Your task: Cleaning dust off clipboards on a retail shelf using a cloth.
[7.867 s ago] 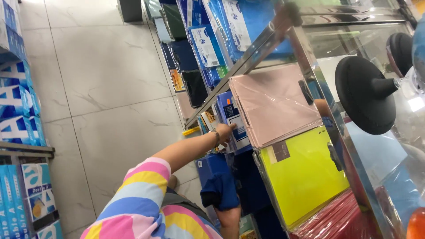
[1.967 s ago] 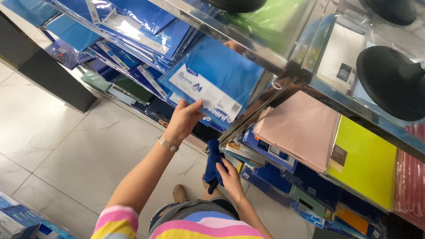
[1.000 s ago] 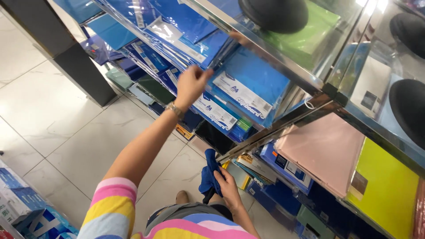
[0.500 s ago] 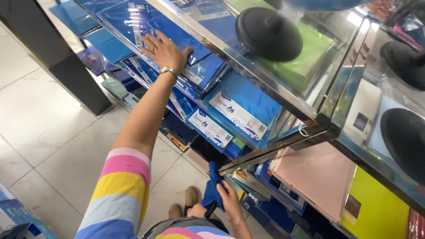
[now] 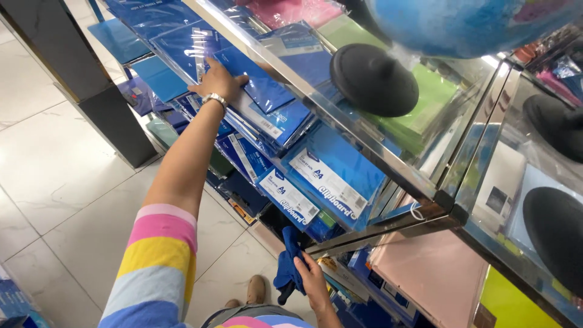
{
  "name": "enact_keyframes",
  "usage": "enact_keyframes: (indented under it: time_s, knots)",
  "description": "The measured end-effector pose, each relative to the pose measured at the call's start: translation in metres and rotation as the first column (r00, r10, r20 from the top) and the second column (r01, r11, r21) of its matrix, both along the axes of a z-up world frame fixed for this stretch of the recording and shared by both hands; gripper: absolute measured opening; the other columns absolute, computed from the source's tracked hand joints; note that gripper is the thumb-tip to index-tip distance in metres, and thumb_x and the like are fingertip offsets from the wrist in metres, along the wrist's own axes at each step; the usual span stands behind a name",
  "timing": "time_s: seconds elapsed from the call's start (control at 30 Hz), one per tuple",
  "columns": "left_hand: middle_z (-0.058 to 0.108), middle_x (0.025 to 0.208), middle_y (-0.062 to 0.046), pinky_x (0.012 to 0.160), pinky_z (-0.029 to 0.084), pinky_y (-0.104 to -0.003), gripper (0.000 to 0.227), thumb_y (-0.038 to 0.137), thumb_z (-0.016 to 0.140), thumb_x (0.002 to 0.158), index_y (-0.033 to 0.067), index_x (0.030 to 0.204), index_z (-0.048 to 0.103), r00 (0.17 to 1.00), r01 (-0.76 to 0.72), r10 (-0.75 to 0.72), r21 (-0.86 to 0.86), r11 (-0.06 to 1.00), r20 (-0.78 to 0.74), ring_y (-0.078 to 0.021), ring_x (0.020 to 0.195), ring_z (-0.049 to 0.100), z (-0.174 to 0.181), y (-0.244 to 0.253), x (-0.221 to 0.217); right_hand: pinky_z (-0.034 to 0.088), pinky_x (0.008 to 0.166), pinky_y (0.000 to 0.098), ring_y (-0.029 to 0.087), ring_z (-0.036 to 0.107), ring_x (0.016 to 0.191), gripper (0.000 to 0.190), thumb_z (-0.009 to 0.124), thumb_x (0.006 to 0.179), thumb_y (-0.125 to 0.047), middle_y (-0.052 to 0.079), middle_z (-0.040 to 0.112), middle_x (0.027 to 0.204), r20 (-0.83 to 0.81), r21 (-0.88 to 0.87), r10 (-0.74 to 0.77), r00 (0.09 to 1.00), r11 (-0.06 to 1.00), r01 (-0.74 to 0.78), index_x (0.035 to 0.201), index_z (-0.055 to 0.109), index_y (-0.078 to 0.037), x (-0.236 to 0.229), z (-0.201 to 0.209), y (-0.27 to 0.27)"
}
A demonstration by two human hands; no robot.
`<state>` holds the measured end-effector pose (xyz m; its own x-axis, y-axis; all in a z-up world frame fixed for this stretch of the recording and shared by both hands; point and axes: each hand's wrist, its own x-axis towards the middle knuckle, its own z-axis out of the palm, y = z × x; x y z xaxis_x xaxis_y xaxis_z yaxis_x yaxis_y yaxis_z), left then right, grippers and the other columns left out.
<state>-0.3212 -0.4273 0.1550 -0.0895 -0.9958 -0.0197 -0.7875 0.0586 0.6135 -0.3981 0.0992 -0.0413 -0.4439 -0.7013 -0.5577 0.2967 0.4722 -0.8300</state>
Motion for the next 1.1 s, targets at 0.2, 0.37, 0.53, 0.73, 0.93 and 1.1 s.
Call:
enact_keyframes:
  time_s: [0.2, 0.37, 0.53, 0.73, 0.93, 1.1]
  knots:
    - [0.072, 0.11, -0.024, 0.09, 0.055, -0.057, 0.095, 0.02, 0.093, 0.065, -0.001, 0.138, 0.036, 0.922, -0.135, 0.026, -0.257, 0.957, -0.386, -0.0409, 0.102, 0.069, -0.054, -0.069, -0.03, 0.052, 0.093, 0.0283, 0.011, 0.068, 0.107, 0.055, 0.068, 0.094, -0.031, 0.002, 0.071, 0.123, 0.042, 0.13, -0.091, 0.995, 0.988, 0.085, 0.14, 0.057, -0.004, -0.008, -0.005, 0.003]
    - [0.068, 0.09, -0.016, 0.07, 0.063, -0.042, 0.031, 0.0, 0.077, 0.079, -0.0051, 0.103, 0.059, 0.45, 0.092, 0.128, 0.189, 0.978, -0.884, -0.0292, 0.078, 0.07, -0.03, -0.068, -0.038, 0.053, 0.087, 0.0301, 0.015, 0.067, 0.097, 0.048, 0.068, 0.095, -0.027, 0.009, 0.073, 0.113, 0.05, -0.046, -0.051, 0.997, 0.998, 0.053, 0.132, 0.067, 0.003, -0.014, -0.004, -0.002]
    - [0.062, 0.075, -0.008, 0.065, 0.065, -0.034, 0.007, -0.001, 0.06, 0.095, -0.0021, 0.091, 0.066, 0.168, 0.465, 0.455, 0.478, 0.746, -0.874, -0.0202, 0.066, 0.065, -0.006, -0.049, -0.04, 0.053, 0.09, 0.0288, 0.015, 0.066, 0.1, 0.043, 0.069, 0.095, -0.019, 0.01, 0.072, 0.117, 0.18, -0.207, 0.023, 0.983, 0.978, 0.015, 0.132, 0.067, 0.003, -0.021, 0.056, -0.026]
    - [0.062, 0.075, -0.001, 0.056, 0.049, -0.03, 0.017, 0.013, 0.056, 0.095, 0.0045, 0.092, 0.07, 0.362, 0.316, 0.119, 0.242, 0.917, -0.925, -0.014, 0.065, 0.058, -0.061, -0.092, -0.056, 0.036, 0.117, 0.0351, 0.024, 0.052, 0.139, 0.064, 0.065, 0.087, -0.008, 0.016, 0.055, 0.15, -0.042, -0.536, 0.151, 0.988, 0.831, -0.149, 0.15, 0.051, 0.0, -0.031, 0.178, -0.085]
    - [0.07, 0.085, -0.002, 0.062, 0.046, -0.027, 0.027, 0.021, 0.061, 0.096, -0.0007, 0.099, 0.076, 0.377, 0.309, -0.113, 0.01, 0.951, -0.919, -0.0097, 0.071, 0.058, -0.058, -0.11, -0.052, 0.029, 0.12, 0.0343, 0.024, 0.035, 0.151, 0.08, 0.068, 0.086, -0.003, 0.013, 0.037, 0.164, 0.058, -0.59, 0.1, 0.993, 0.806, -0.046, 0.159, 0.034, -0.002, -0.029, 0.203, -0.177]
    - [0.073, 0.091, -0.004, 0.064, 0.046, -0.028, 0.024, 0.024, 0.062, 0.097, 0.0049, 0.106, 0.075, 0.255, 0.456, 0.001, 0.122, 0.882, -0.967, -0.0147, 0.073, 0.061, -0.069, -0.128, -0.055, 0.032, 0.119, 0.0339, 0.022, 0.037, 0.148, 0.086, 0.07, 0.088, -0.001, 0.012, 0.037, 0.162, 0.022, -0.517, 0.14, 0.99, 0.849, -0.108, 0.162, 0.025, -0.001, -0.008, 0.204, -0.226]
